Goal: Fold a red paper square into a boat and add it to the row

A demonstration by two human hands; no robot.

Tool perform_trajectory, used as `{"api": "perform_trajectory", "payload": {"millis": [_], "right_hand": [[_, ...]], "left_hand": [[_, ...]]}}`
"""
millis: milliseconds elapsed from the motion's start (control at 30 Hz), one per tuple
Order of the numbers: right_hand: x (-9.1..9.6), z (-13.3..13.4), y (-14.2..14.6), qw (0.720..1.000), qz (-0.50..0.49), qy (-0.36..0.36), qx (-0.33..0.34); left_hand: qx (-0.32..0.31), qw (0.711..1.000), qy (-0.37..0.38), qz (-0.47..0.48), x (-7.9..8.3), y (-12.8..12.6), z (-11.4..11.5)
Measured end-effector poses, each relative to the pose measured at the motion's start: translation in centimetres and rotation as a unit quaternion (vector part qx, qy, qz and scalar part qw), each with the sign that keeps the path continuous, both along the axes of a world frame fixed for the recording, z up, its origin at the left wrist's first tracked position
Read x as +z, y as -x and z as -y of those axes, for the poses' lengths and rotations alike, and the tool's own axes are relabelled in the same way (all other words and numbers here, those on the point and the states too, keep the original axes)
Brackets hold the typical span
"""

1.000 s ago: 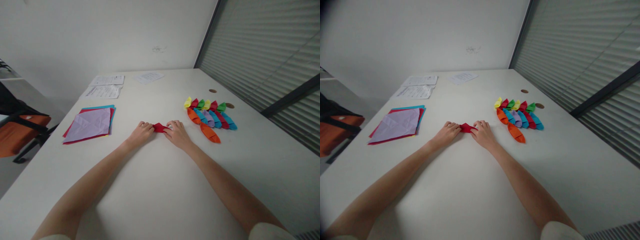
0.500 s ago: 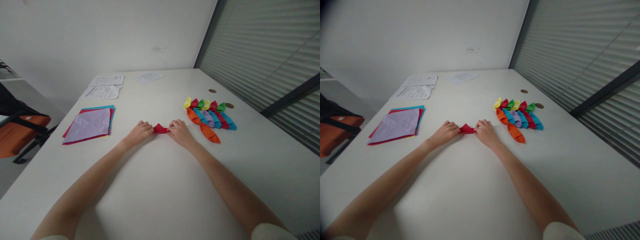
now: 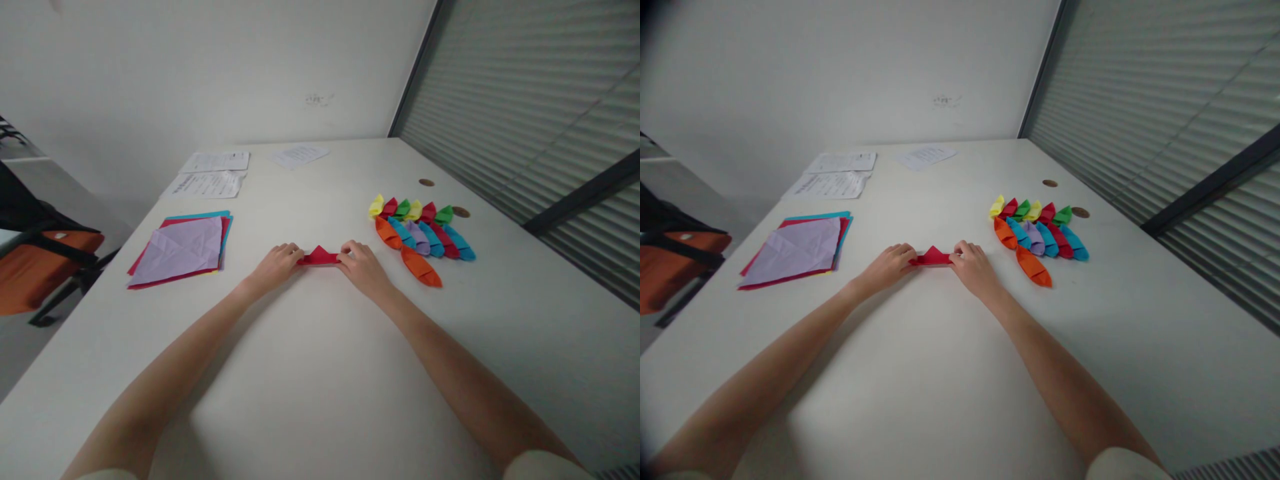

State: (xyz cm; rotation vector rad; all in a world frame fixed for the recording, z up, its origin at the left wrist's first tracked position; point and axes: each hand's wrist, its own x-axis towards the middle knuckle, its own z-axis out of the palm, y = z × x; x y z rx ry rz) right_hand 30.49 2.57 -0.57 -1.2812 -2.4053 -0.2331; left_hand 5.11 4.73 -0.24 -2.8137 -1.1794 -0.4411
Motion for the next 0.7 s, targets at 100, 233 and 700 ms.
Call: {"api": "perform_trajectory", "payload": {"millis": [100,233,700], "right_hand": [[-0.7,-0.1,-0.4,0.997,-0.057,0.038,0.025],[-1.3,-0.1,-1.0,0.992,-0.105,0.026,0.057],[-1.1,0.3,-0.6,0.995,-0.066,-0.042,0.054]], "left_hand": [[-0.051,0.998,0.012,0.041,-0.5,0.2,-0.3],[-0.091,0.989,-0.001,0.120,-1.1,0.3,-0.5],[-0.091,0.988,-0.004,0.127,-1.2,0.1,-0.2]]}}
